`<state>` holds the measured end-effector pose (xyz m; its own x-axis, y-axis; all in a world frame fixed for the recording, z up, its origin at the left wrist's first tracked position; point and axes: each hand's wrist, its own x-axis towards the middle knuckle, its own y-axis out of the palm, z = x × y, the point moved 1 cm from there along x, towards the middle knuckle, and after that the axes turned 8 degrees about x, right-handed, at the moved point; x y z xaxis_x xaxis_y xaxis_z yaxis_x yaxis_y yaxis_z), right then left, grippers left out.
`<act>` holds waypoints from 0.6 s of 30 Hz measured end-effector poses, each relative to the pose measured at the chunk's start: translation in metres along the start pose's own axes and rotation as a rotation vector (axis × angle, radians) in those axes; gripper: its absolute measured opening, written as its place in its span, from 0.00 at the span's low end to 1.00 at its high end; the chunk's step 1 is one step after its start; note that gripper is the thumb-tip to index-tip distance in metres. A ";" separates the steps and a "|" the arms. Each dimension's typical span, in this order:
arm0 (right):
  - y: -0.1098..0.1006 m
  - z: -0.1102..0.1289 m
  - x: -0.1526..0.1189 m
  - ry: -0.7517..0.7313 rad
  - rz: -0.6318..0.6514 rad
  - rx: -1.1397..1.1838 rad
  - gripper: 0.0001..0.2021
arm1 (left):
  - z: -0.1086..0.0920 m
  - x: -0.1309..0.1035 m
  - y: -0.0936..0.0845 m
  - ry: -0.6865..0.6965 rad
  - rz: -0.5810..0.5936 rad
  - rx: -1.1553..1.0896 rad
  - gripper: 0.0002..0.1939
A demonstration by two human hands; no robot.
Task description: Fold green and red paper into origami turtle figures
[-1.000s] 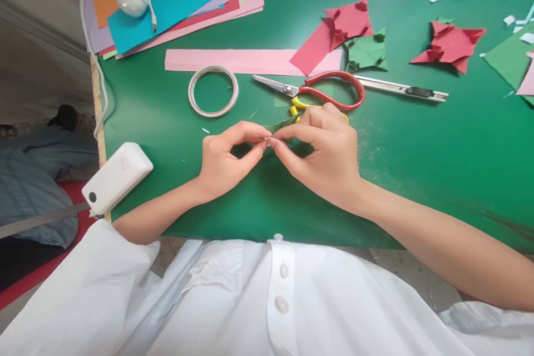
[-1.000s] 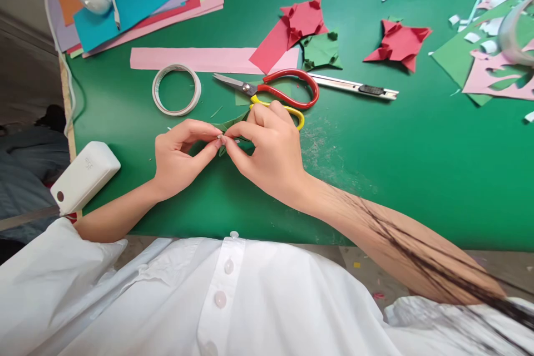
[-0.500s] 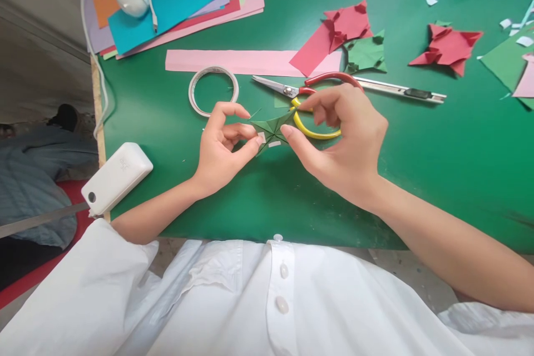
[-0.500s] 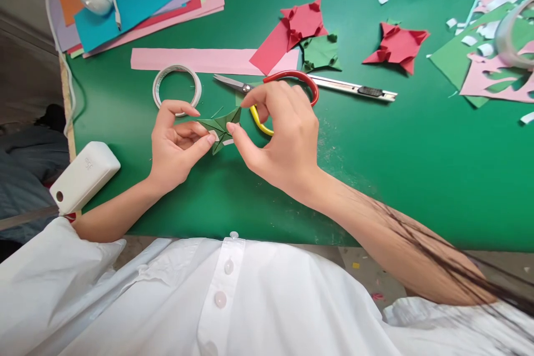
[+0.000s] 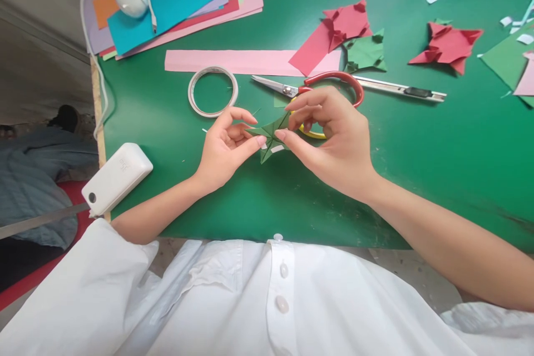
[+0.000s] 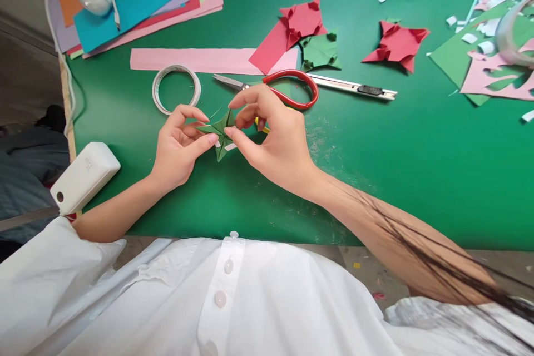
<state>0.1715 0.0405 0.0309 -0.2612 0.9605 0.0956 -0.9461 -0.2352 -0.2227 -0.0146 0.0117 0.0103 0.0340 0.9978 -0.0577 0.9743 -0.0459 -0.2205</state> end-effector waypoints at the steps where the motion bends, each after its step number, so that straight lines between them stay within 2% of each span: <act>1: 0.000 0.000 0.000 0.001 0.004 0.001 0.11 | 0.001 0.000 0.000 0.000 0.002 0.005 0.24; 9: 0.001 0.000 0.001 0.027 0.010 0.062 0.11 | 0.000 0.001 0.001 -0.082 0.004 -0.038 0.27; 18: 0.001 -0.001 0.002 0.055 0.015 0.126 0.11 | -0.001 0.002 0.000 -0.072 0.111 -0.012 0.27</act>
<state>0.1705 0.0424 0.0301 -0.2676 0.9627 0.0393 -0.9597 -0.2627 -0.0997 -0.0139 0.0138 0.0115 0.1261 0.9805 -0.1504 0.9680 -0.1548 -0.1976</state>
